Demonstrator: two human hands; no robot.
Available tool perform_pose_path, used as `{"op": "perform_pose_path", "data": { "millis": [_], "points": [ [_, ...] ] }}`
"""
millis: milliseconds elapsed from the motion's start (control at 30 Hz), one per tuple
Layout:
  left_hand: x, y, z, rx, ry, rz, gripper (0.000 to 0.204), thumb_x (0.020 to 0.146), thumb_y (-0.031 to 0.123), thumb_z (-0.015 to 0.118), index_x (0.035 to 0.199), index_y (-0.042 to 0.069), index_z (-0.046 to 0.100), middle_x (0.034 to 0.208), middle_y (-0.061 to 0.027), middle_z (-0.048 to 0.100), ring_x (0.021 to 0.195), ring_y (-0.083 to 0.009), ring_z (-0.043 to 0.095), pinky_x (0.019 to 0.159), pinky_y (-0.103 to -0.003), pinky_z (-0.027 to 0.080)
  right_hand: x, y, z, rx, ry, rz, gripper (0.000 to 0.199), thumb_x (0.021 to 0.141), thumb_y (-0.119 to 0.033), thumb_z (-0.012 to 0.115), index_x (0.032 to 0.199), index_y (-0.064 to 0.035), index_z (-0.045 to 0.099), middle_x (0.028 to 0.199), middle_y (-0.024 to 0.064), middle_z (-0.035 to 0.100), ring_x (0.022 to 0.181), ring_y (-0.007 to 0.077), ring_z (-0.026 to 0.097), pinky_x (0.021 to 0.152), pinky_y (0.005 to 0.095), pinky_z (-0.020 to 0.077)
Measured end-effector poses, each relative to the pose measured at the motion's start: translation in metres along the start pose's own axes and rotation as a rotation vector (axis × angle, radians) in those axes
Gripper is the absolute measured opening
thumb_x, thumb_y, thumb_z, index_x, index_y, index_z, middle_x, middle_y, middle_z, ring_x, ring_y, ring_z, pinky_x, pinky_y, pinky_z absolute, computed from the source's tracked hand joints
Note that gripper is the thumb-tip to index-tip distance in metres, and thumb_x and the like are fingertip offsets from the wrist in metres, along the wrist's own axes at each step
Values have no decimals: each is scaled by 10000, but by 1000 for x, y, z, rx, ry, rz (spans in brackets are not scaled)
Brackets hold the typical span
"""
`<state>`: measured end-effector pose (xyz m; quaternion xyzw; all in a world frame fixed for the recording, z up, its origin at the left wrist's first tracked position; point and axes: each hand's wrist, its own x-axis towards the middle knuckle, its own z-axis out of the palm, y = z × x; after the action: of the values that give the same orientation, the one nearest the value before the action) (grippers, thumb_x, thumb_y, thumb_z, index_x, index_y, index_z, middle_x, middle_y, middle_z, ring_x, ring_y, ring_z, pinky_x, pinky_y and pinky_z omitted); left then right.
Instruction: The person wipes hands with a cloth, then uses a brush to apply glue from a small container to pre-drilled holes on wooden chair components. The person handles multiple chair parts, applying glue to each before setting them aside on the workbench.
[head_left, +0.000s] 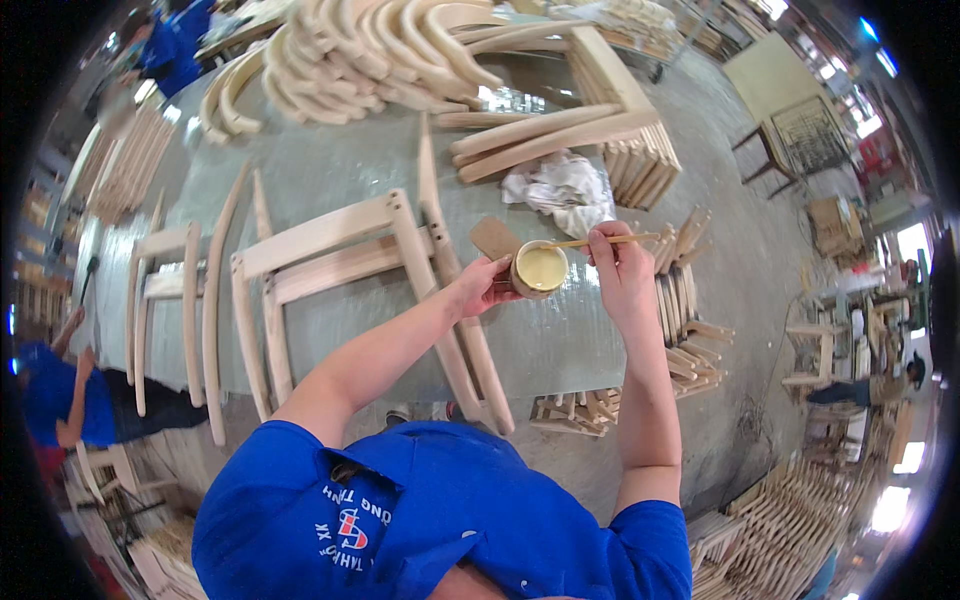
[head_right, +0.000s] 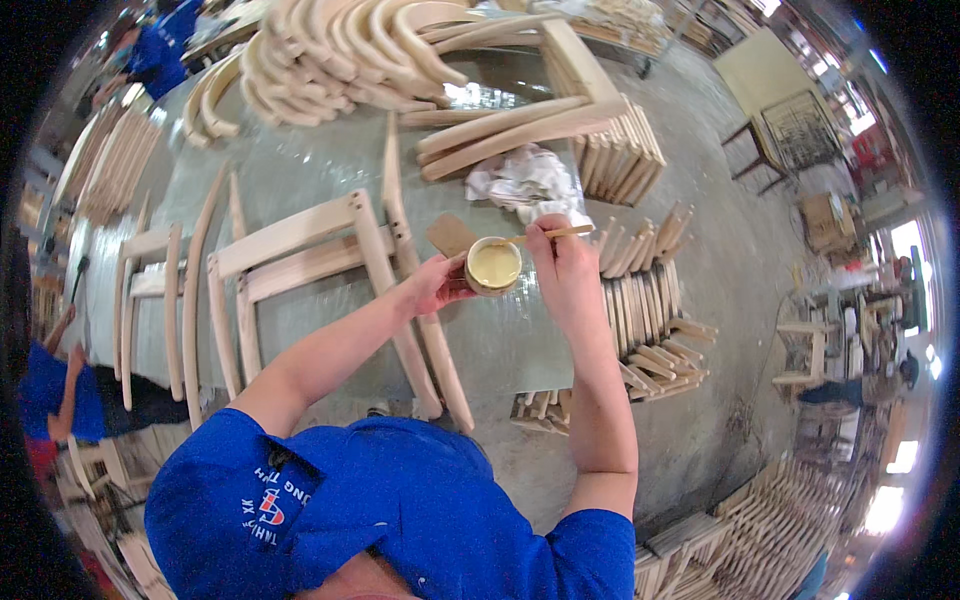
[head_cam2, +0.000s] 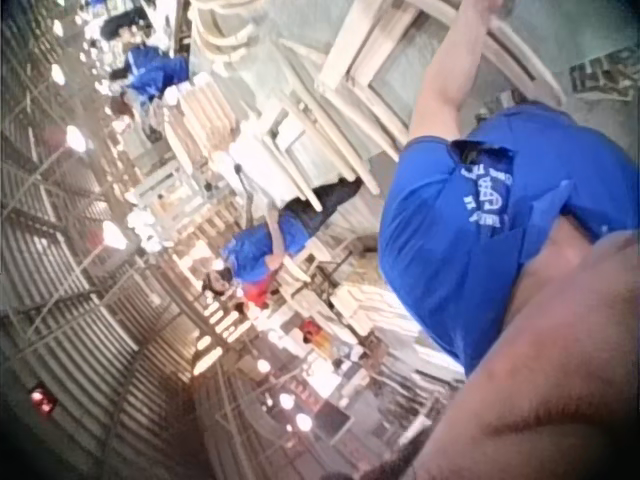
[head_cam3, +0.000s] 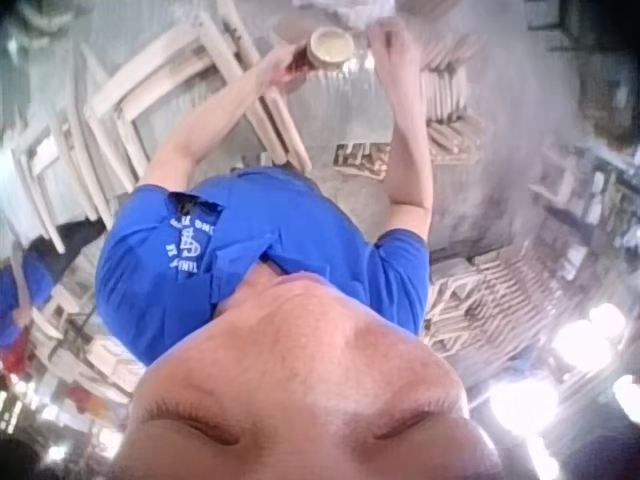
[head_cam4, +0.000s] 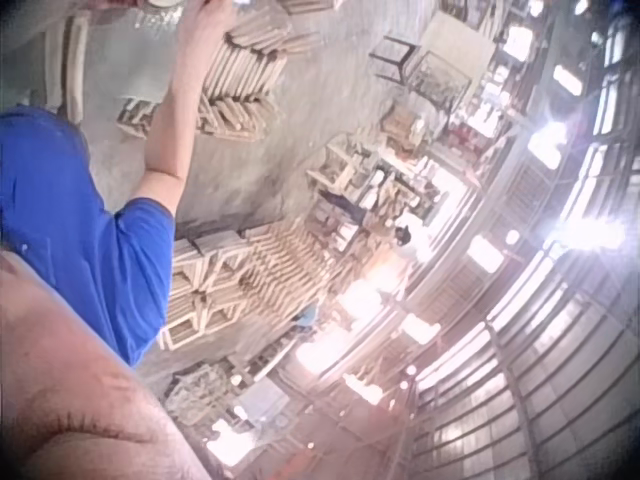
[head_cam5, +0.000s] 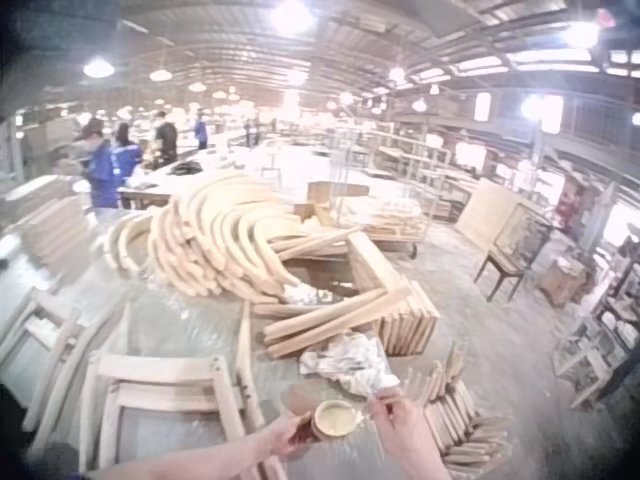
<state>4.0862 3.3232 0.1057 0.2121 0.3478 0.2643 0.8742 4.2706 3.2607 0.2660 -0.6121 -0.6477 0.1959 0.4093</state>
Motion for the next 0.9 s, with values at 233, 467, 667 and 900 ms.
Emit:
{"op": "perform_pose_path", "data": {
  "millis": [233, 467, 667, 900],
  "points": [
    [-136, 21, -63, -88, 174, 401, 258, 938, 260, 465, 1102, 67, 511, 940, -72, 623, 802, -197, 644, 694, -336, 574, -3, -99, 76, 23, -170, -301, 135, 860, -139, 582, 864, -8, 553, 623, 112, 570, 555, 214, 564, 534, 319, 441],
    [-264, 12, -115, -167, 372, 665, 290, 949, 255, 444, 1105, 18, 507, 978, -83, 624, 872, -183, 631, 761, -347, 541, -33, -164, 180, 348, -249, -173, 205, 903, -190, 551, 812, -7, 545, 646, 52, 612, 559, 78, 566, 502, 207, 447],
    [-334, -7, -164, -226, 429, 762, 284, 950, 267, 439, 1104, 42, 518, 981, -74, 627, 851, -177, 636, 728, -320, 541, -59, -192, 253, 655, -476, 139, 214, 904, -219, 549, 815, -26, 521, 642, 83, 614, 533, 112, 568, 492, 239, 465],
    [-359, -16, -205, -376, 520, 860, 266, 952, 252, 434, 1092, 42, 519, 966, -76, 632, 824, -177, 644, 715, -311, 552, -76, -186, 291, 1149, -551, 434, 43, 850, -82, 544, 867, -49, 523, 801, 123, 626, 665, 172, 609, 589, 294, 520]
  ]
}}
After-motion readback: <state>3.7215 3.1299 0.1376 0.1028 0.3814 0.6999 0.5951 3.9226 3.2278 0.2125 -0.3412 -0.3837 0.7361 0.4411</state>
